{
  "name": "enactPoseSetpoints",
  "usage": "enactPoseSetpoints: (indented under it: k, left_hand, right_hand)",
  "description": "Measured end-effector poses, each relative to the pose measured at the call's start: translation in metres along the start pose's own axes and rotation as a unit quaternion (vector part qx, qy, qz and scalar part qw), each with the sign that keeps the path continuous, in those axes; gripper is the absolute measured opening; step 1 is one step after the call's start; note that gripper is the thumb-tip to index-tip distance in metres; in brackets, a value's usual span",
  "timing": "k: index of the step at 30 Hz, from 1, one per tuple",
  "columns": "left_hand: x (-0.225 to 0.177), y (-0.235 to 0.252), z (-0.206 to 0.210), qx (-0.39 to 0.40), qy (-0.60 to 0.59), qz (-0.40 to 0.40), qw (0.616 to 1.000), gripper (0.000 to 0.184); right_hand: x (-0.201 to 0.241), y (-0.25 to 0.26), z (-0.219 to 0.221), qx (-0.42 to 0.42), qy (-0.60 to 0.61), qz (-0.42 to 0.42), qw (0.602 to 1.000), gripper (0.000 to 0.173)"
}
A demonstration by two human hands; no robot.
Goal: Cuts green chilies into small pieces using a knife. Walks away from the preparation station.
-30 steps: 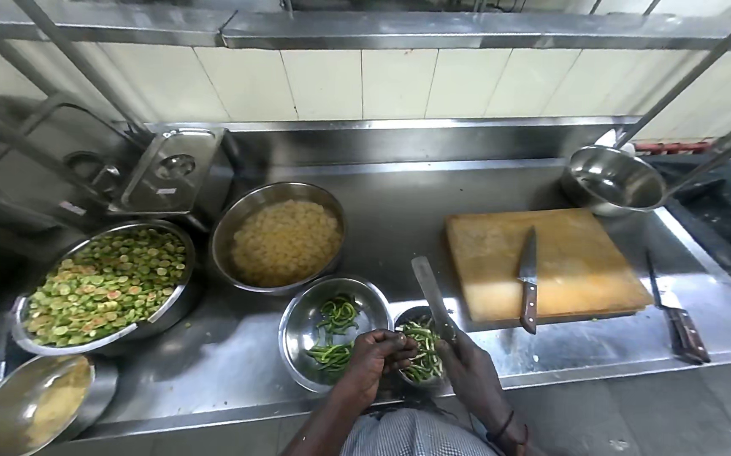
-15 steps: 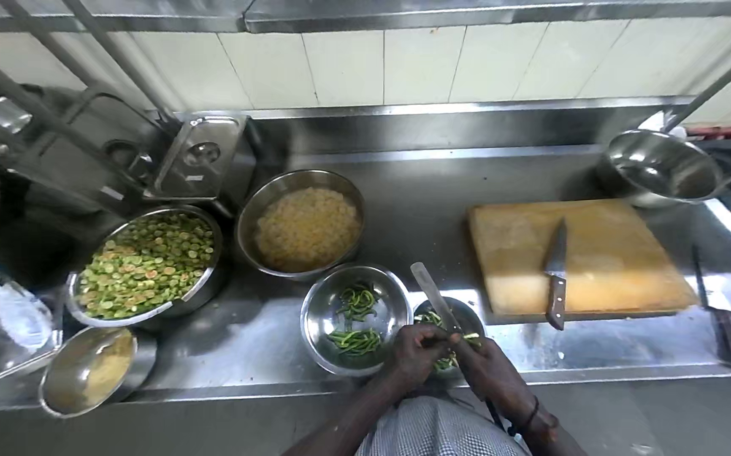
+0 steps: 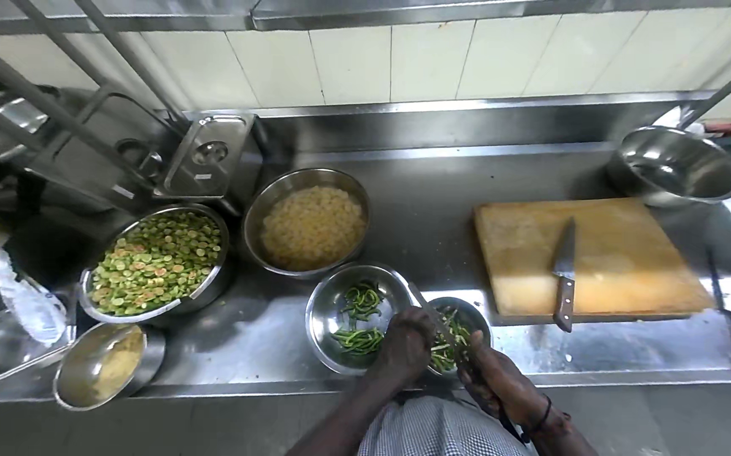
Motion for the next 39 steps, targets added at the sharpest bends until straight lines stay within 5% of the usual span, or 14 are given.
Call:
enactPoseSetpoints:
  k: [4,12,21,26,32,39]
  left_hand:
    - [0.013,-0.005,-0.018,-0.013,0.018,-0.108,0.994,0.029]
    - [0.07,-0.042,-0.037,0.163,0.157,-0.286,0.931,0.035]
    - [0.069,-0.041,-0.053,0.049,0.058,-0.297,0.952,0.032]
    - [0.07,-0.039,-0.06,-0.059,-0.113,-0.247,0.961,0.017]
    - [0.059,-0.034,-0.059,-0.144,-0.452,-0.213,0.854,0.034]
    - [0.053,-0.023,-0.049,-0.159,-0.287,-0.188,0.926,0.011]
  right_hand:
    - [0.002,-0.003,-0.001,-0.023,-0.013,-0.004,1.0,0.066]
    - [0.002,0.002,-0.009,-0.08,0.019,-0.048,0.995,0.064]
    - [0.005,0.003,-0.01,-0.104,0.015,-0.081,0.991,0.061]
    - [0.003,0.004,-0.008,-0.105,-0.004,-0.09,0.99,0.059]
    - [0.001,0.007,-0.009,-0.102,-0.015,-0.106,0.989,0.056]
    - [0.0,0.007,-0.003,-0.089,-0.056,-0.106,0.989,0.044]
Point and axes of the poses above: each hand's wrist, its own y-axis towards the middle knuckle, its own z-axis out of the palm, x = y × z, the point moved 1 cm from there along y, towards the middle knuckle, and after that the axes turned 15 degrees about z, right-handed, at the moved point
